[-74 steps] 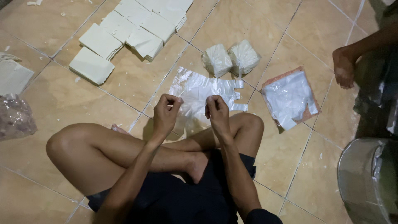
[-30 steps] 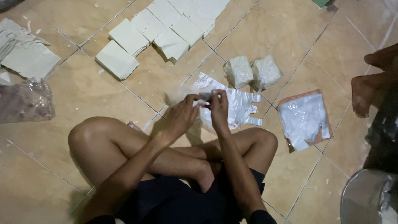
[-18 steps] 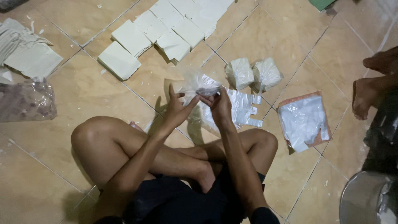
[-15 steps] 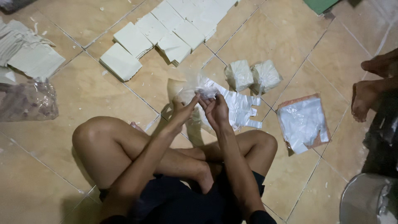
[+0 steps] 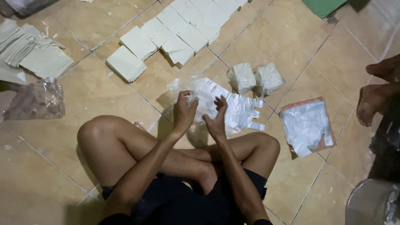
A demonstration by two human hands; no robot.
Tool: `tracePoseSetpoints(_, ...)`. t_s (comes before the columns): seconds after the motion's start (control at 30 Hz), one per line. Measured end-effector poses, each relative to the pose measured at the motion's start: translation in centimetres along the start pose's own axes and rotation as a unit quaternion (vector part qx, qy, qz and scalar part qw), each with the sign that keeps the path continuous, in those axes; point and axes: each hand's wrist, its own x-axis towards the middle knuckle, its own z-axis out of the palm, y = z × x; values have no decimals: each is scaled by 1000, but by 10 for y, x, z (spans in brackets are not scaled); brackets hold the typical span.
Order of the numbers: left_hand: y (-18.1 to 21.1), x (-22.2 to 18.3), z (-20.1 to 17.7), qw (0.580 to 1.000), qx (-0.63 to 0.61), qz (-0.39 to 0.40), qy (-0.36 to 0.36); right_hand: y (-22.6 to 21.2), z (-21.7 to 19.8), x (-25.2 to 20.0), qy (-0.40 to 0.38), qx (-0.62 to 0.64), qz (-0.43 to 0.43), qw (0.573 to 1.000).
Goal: The person packages white rectangular blocks into plastic bags by hand while sitting on the floor.
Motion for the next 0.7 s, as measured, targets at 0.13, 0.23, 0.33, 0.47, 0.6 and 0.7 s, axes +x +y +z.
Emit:
tracePoseSetpoints(0.13,0,0,0,993,87,23,-77,-5,4,6,-66,-42,61,995)
tracePoseSetpoints(0.23,-1,3,-18,974,184,82,-104,34,0,29,-18,-117,103,988)
tracePoseSetpoints(0.33,-26,23,-39,938,301,140,-100,41,-13,49,56,-179,122,975)
tracePoseSetpoints(0.47,-40,43,-49,904,378,192,-59,32,-4,65,96,-180,111,973)
tracePoseSetpoints(0.6,-18,43,-55,928,318,195,-20,-20,16,44,47,-124,56,990)
tracePoseSetpoints(0.7,-30,52,-67,920,341,178,-75,10,29,41,-62,-249,-34,966)
